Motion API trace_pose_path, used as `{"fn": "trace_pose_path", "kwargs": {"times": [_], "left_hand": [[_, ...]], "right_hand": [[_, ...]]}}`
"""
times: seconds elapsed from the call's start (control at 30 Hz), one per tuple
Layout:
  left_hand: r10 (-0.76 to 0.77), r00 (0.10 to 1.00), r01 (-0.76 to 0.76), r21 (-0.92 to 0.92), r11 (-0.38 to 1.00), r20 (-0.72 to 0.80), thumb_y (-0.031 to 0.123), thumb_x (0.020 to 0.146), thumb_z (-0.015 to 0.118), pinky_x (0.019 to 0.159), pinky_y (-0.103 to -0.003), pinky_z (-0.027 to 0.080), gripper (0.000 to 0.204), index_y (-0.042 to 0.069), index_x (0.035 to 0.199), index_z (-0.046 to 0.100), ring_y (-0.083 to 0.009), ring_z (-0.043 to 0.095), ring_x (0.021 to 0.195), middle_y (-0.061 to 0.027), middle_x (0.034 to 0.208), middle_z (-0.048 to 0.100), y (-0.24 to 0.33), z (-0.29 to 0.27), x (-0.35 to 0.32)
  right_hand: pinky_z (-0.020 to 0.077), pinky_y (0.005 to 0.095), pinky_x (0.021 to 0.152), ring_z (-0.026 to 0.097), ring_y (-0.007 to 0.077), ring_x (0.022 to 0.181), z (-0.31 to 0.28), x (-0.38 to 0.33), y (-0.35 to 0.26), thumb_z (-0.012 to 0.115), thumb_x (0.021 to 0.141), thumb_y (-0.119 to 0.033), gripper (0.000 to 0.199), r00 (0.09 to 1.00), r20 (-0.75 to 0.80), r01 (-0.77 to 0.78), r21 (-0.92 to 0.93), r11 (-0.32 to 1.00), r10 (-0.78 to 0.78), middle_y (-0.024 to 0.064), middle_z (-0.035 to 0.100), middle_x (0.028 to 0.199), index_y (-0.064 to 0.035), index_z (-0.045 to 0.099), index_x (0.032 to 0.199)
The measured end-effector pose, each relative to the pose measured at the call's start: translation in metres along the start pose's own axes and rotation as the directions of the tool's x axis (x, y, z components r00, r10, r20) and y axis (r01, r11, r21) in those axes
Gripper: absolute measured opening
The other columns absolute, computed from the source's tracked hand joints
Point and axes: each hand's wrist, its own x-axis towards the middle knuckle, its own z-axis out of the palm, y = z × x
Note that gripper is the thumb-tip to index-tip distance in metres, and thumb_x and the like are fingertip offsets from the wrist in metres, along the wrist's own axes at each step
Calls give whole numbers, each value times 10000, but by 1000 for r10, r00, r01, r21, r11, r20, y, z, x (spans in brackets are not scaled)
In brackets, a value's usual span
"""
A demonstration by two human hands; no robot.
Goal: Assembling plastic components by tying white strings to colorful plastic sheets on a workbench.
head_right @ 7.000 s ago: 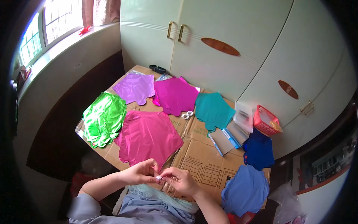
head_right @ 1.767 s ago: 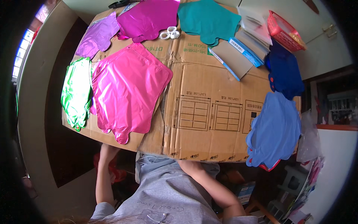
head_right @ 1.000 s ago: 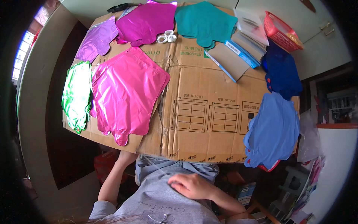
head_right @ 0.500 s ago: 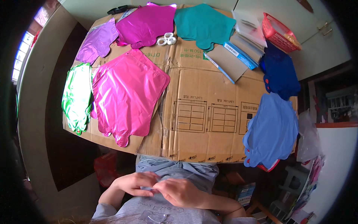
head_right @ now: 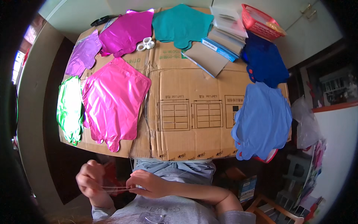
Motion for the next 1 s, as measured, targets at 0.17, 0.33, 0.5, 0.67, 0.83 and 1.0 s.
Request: {"fn": "trace_pose_path", "kwargs": {"times": [0.17,0.33,0.5,0.67,0.83,1.0], "left_hand": [[-88,988,69,-152,986,-125,268,898,543,434,-251,222,276,94,714,433,-119,292,578,5,625,378,30,-74,-10],[-137,943,-116,-685,719,-304,136,940,437,435,-245,290,146,88,803,420,-106,316,581,-2,642,369,61,-101,-1],[-85,892,-306,-731,609,-444,71,920,407,488,-189,358,169,81,754,434,-92,359,584,-15,634,367,97,-144,9],[92,947,-266,-590,762,-308,42,793,551,480,-208,345,203,99,651,418,-100,360,528,-14,630,370,95,-141,-7],[-148,717,-108,318,942,681,188,640,767,472,-274,465,210,32,706,644,-179,583,580,-55,687,585,22,-42,26],[-240,707,168,171,971,666,77,774,674,548,-286,502,69,32,825,660,-206,608,634,-66,749,615,4,4,24]], "right_hand": [[416,305,634,531,225,677,-1,-5,9,583,860,-140,105,984,-119,-132,8,991,132,73,517,730,-49,532,867],[451,344,652,585,259,737,-5,-28,26,577,858,-127,88,980,-152,-144,-98,985,128,84,562,765,-47,539,850],[485,336,668,619,266,782,-13,-68,50,592,845,-131,98,954,-158,-288,-250,924,254,91,607,812,-47,575,893],[491,334,831,581,274,1013,-16,-78,63,630,822,-196,284,957,-148,-288,-394,873,249,123,577,1117,-69,573,1068],[433,368,945,462,287,1184,-18,-19,-11,627,826,-218,442,985,-162,-102,-246,964,63,152,398,1327,-92,469,1220],[457,298,787,554,212,957,-9,8,-29,567,878,-218,273,992,43,-125,64,990,122,119,539,1056,-67,514,1100]]}}
